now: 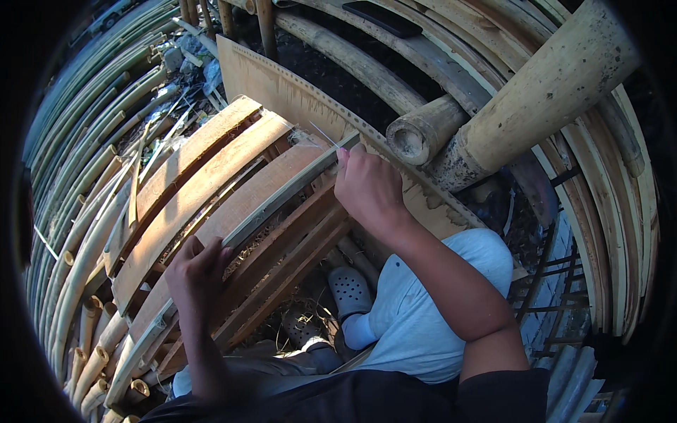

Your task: The person places a thin bamboo strip against a wooden crate and scrapes along its surface using a small knife.

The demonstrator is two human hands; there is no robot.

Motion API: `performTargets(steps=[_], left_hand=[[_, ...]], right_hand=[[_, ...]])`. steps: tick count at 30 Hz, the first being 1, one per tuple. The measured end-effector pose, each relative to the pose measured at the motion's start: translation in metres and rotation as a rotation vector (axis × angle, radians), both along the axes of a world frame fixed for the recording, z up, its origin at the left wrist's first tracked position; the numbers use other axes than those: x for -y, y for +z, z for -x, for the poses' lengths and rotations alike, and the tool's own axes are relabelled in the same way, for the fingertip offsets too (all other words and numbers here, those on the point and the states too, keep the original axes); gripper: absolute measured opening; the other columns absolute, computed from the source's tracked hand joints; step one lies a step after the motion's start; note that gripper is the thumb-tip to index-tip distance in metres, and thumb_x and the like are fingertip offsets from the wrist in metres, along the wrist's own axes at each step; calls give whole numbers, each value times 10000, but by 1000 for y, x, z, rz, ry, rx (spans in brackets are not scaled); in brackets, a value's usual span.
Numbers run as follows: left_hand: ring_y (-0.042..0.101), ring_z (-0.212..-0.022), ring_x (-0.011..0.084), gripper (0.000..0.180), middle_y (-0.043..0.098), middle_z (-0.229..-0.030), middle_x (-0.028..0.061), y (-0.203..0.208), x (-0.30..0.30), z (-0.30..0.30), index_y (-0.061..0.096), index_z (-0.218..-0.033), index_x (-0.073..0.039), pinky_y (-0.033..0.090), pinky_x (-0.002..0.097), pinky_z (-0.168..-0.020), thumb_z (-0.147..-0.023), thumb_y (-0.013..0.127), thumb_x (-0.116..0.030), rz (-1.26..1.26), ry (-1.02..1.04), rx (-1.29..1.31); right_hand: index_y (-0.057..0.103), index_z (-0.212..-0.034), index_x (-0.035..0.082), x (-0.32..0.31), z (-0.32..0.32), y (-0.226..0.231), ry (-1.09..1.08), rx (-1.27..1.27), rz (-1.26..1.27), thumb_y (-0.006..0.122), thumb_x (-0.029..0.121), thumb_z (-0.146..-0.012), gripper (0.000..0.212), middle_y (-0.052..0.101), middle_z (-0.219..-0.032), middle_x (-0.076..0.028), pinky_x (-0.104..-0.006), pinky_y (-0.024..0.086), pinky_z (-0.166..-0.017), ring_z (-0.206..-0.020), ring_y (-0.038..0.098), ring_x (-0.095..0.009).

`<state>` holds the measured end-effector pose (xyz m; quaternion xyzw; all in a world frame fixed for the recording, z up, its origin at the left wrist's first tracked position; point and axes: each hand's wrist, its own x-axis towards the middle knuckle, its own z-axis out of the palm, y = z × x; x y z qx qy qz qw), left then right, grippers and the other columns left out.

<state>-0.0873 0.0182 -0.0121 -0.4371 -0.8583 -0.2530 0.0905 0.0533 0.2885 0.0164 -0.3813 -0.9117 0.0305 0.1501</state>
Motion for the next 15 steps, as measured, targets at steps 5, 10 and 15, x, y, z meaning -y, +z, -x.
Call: performTargets(steps=[5, 10, 15], left_hand=[[562, -598, 264, 163, 496, -706, 76, 0, 1, 0, 740, -930, -163, 426, 407, -544, -833, 788, -286, -5, -24, 1], [564, -601, 265, 161, 503, -703, 76, 0, 1, 0, 745, -925, -159, 427, 404, -545, -836, 788, -286, -16, -13, 23], [565, -605, 265, 158, 505, -703, 76, 0, 1, -1, 745, -922, -158, 427, 404, -546, -841, 784, -289, -12, -11, 15]], right_hand=[[663, -965, -62, -3, -6, 16, 30, -347, 89, 654, 279, -908, 345, 687, -768, -277, -498, 557, -759, -817, 709, -441], [696, -891, -56, -13, -5, 19, 0, -132, 223, 712, 267, -861, 324, 695, -799, -264, -483, 558, -749, -823, 707, -426], [712, -905, -29, -16, -2, 10, 17, -173, 240, 688, 228, -895, 259, 699, -807, -252, -494, 554, -734, -825, 702, -424]])
